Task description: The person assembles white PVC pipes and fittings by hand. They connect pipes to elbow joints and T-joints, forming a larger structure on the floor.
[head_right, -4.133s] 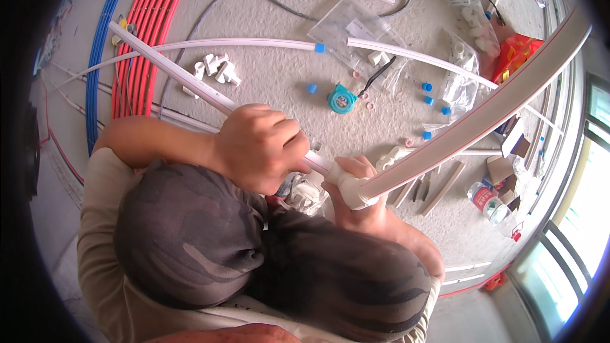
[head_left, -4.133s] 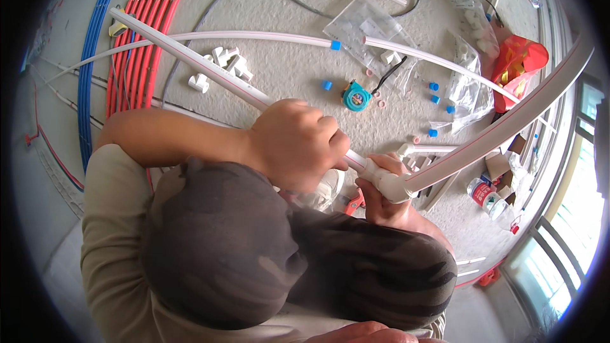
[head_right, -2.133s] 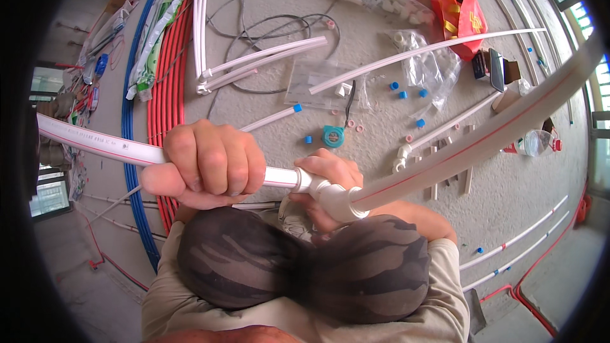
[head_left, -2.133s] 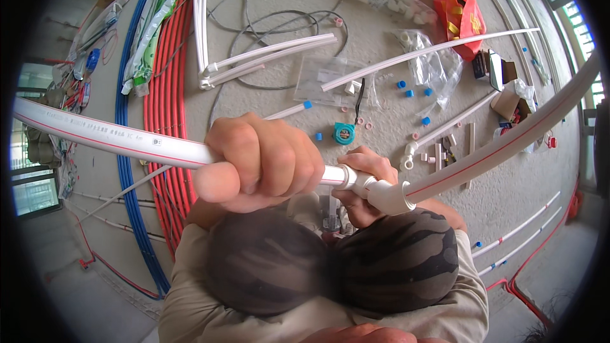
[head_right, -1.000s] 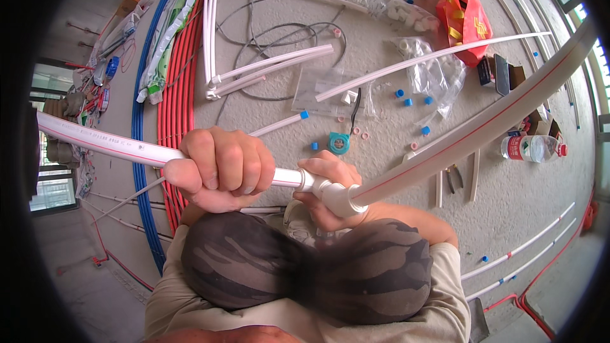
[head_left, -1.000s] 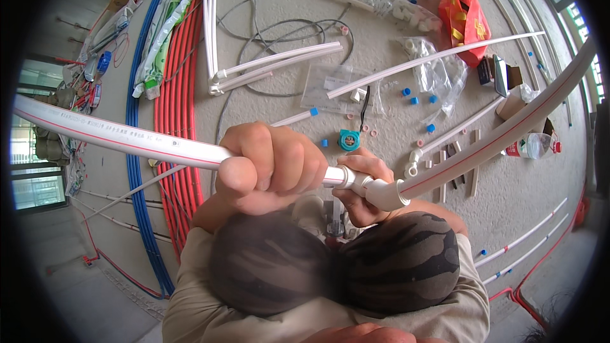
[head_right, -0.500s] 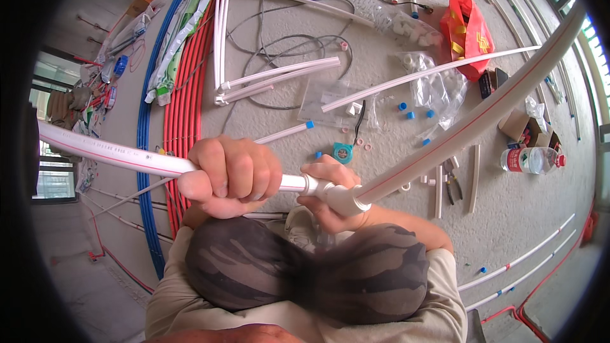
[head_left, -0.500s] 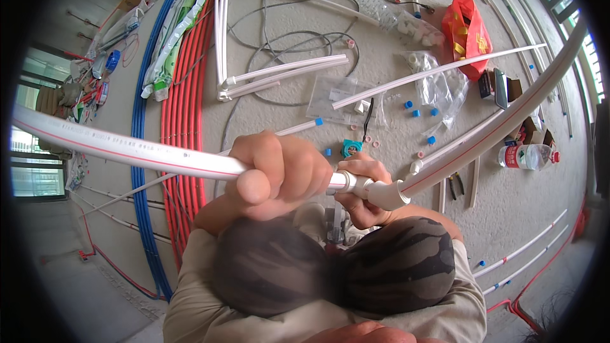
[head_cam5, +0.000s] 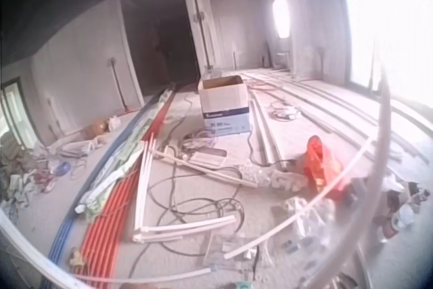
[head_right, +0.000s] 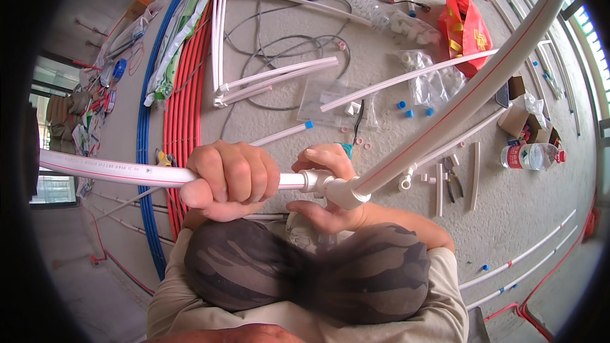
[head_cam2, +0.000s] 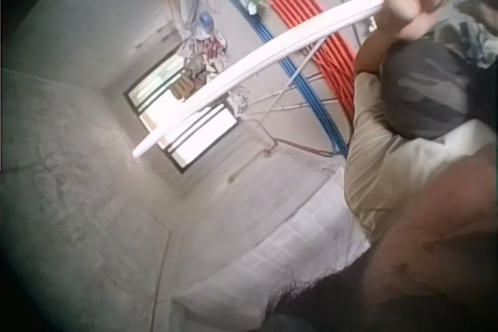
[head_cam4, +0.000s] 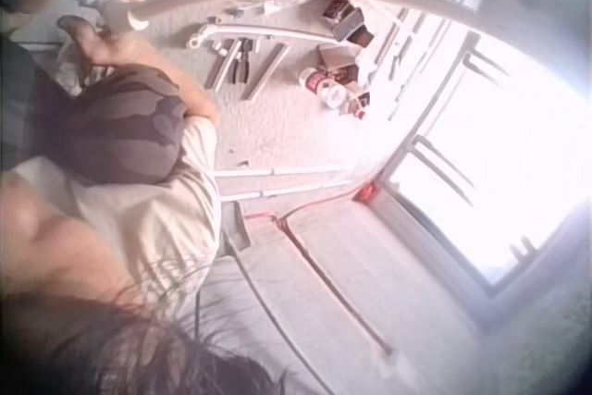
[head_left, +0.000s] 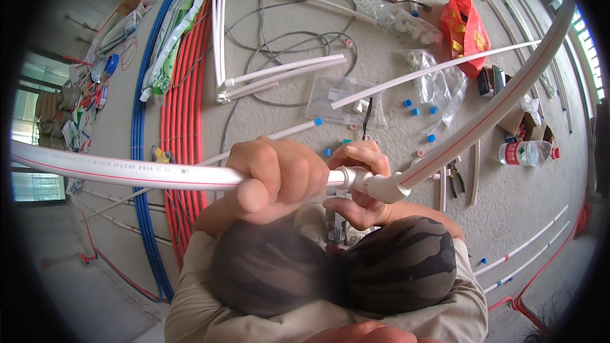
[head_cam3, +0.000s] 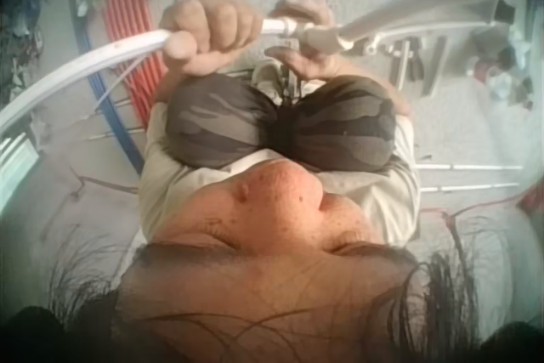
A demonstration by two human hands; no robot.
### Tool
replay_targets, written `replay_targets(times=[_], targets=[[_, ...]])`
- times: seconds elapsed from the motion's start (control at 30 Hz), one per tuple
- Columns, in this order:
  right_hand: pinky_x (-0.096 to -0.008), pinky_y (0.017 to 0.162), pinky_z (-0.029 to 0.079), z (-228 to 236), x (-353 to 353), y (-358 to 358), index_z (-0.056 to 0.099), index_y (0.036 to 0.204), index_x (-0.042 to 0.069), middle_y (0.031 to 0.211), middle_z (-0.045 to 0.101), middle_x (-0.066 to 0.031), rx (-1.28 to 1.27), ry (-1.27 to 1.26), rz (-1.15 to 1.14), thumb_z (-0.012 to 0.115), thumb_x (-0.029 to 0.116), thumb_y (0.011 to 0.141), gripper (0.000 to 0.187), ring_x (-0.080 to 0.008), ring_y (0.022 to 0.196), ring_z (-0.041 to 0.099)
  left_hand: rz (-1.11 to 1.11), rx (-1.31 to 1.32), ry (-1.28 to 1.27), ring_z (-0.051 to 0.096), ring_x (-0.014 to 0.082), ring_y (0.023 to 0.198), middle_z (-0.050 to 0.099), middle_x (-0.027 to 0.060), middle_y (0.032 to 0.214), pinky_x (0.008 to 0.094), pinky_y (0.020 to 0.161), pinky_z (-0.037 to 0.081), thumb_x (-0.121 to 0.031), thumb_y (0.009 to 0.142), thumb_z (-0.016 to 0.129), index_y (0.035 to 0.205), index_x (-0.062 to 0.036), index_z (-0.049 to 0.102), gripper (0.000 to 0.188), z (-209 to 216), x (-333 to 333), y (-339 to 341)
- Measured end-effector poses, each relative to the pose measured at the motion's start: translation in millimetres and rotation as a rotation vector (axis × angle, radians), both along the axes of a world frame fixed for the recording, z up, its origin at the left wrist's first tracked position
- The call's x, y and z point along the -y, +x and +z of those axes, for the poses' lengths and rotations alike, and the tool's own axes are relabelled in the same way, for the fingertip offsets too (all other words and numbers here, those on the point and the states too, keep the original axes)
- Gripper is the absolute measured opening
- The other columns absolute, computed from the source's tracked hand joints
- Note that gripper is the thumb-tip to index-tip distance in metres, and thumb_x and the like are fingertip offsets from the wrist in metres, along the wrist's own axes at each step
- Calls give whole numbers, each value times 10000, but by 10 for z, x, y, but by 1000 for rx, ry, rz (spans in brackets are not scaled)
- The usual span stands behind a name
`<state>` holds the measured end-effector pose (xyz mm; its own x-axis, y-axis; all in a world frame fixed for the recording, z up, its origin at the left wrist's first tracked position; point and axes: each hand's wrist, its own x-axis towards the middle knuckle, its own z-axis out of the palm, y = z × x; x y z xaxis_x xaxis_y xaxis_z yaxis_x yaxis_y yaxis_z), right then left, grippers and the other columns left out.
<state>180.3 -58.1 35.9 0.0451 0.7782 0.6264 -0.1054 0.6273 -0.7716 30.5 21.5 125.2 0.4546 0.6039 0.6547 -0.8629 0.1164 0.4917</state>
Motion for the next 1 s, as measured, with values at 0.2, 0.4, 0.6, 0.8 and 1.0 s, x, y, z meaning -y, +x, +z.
replay_targets(times=[0.2,0.4,0.6,0.8,1.0], targets=[[-438,1006,509,127,-135,94,354,1536,-33,1457,385,-230,107,-84,60,800,135,840,844,-325,1301,489,161,-63,-2,350,117,387,433,-2,535,301,375,303,-397,1060,596,717,-131,419,469,48,-101,-181],[-494,1054,451,224,-203,119,295,1568,-29,1538,353,-207,-227,80,-61,750,155,865,857,-318,1311,463,49,167,-301,272,80,404,327,-39,554,271,378,272,-425,1090,542,708,-161,357,500,97,-541,-724],[-544,986,521,467,-255,33,679,1067,-10,975,687,-136,268,353,12,658,102,897,204,-305,865,670,-391,588,-702,383,19,475,407,-104,594,253,445,301,-178,1004,643,727,-175,492,317,-83,-951,-1202],[-533,993,558,561,-378,-128,655,894,12,851,630,-67,446,645,-54,659,105,794,137,-228,791,636,-230,597,-657,377,45,469,400,-102,608,264,450,349,-224,1022,602,763,-178,471,294,33,-900,-1093],[-518,955,563,644,-444,-183,655,891,19,841,619,-56,460,676,5,660,113,785,142,-218,790,632,-158,322,-583,329,83,455,367,-65,585,291,434,351,-342,1070,588,742,-147,416,419,-20,-798,-1115]])
